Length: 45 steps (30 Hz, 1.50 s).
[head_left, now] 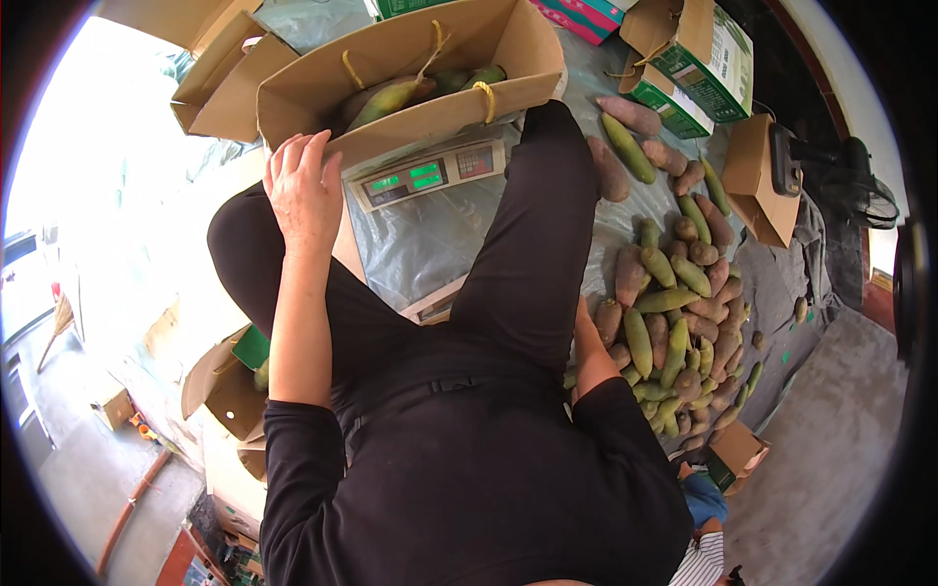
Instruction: Sort and package fresh vegetables into gift boxes and paper bags.
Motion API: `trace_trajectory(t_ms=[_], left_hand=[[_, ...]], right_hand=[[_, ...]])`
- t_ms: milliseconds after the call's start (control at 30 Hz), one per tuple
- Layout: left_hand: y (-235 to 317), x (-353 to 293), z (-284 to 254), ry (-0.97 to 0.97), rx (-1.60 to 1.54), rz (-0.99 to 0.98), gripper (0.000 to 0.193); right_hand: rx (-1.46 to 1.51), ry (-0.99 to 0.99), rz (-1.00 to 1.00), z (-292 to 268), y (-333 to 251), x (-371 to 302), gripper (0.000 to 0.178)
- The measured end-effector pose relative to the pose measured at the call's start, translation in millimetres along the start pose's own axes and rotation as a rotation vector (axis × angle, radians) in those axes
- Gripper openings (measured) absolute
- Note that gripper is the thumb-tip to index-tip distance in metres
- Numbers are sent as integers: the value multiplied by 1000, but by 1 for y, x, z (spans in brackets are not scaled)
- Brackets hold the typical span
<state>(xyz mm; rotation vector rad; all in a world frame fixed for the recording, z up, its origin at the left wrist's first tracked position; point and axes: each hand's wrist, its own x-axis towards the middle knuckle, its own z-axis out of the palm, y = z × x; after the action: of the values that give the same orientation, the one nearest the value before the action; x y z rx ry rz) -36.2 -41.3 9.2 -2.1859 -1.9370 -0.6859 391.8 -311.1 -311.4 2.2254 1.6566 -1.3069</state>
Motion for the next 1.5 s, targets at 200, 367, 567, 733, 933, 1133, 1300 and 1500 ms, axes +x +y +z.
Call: trace_trajectory(t_ms=[200, 367, 567, 733, 933, 1133, 1300, 1500], left_hand=[[-2, 0, 0, 8, -13, 7, 29], [-9, -1, -5, -17, -31, -20, 29], [-18, -3, -4, -8, 38, 74, 28], [1, 3, 13, -17, 8, 130, 29], [10, 6, 29, -47, 33, 132, 30], [-14, 3, 14, 12, 82, 122, 33], [4, 8, 22, -3, 56, 159, 33], [7, 6, 16, -58, 115, 36, 34]], right_hand=[[1020, 63, 323, -32, -65, 1, 44], [900, 102, 260, -12, -52, 25, 37], [496, 180, 117, -7, -74, 17, 28], [426, 179, 275, -9, -34, 9, 30], [84, 227, 266, -27, 6, -10, 22], [-213, 580, 636, -121, -14, -60, 18], [-221, 283, 944, -142, 48, -122, 59], [-356, 166, 893, -141, 36, -121, 65]])
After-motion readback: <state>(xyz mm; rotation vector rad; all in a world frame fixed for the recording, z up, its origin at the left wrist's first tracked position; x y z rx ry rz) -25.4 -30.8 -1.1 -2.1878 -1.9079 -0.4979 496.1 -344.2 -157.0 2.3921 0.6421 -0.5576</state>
